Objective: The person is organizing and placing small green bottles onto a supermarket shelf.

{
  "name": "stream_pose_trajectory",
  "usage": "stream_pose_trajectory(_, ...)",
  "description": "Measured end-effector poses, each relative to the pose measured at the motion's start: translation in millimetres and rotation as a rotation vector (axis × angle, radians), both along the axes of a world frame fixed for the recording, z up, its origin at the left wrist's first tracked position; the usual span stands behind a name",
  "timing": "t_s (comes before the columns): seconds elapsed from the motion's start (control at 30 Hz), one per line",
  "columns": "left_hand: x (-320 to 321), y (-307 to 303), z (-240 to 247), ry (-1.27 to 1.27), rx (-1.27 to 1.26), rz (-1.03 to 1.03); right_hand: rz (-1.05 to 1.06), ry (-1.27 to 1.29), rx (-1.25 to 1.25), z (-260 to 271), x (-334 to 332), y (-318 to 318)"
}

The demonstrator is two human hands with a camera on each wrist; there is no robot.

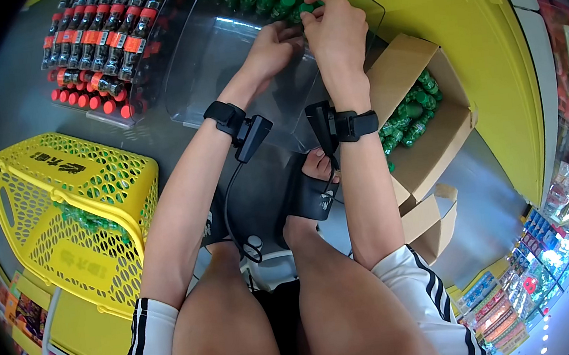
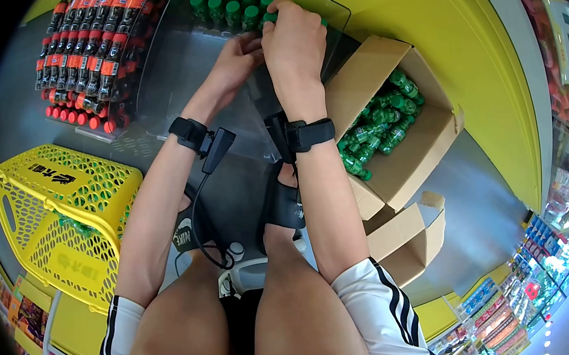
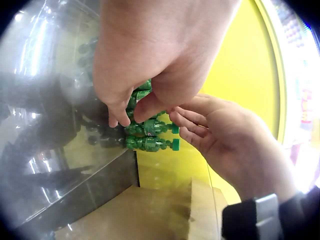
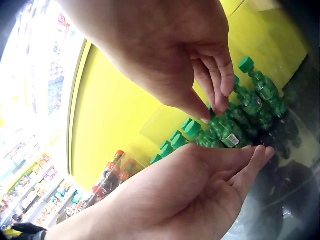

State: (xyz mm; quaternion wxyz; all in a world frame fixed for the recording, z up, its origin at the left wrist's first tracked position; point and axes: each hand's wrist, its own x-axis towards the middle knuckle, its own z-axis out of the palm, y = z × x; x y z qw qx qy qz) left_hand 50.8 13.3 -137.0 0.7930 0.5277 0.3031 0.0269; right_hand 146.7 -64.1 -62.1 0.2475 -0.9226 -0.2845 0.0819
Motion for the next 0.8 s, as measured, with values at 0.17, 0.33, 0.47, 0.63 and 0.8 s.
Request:
stream_pose_trajectory(0.17,-3,-7,9,0.05,-0.015,0.063,0.009,0.015,-0.017,3,-1,1)
stream_pose_trajectory(0.33,-9,-1,-16,-0.042,0.251,-0.034,0.04,0.0,0.147,9,-4,2)
stream_pose_trajectory(0.47,-30,2,37,0.05,0.556,-0.086,0.091,0.127,0.32,23,-15,9)
stream_pose_trajectory(0.63,-43,6,47,-0.057,0.832,-0.075,0.299,0.139,0.613,44,-42,15)
stream_pose_trajectory(0.8,-50,-10,18,-0.318,0.785,-0.023,0.426,0.195,0.583,77,-68,-3)
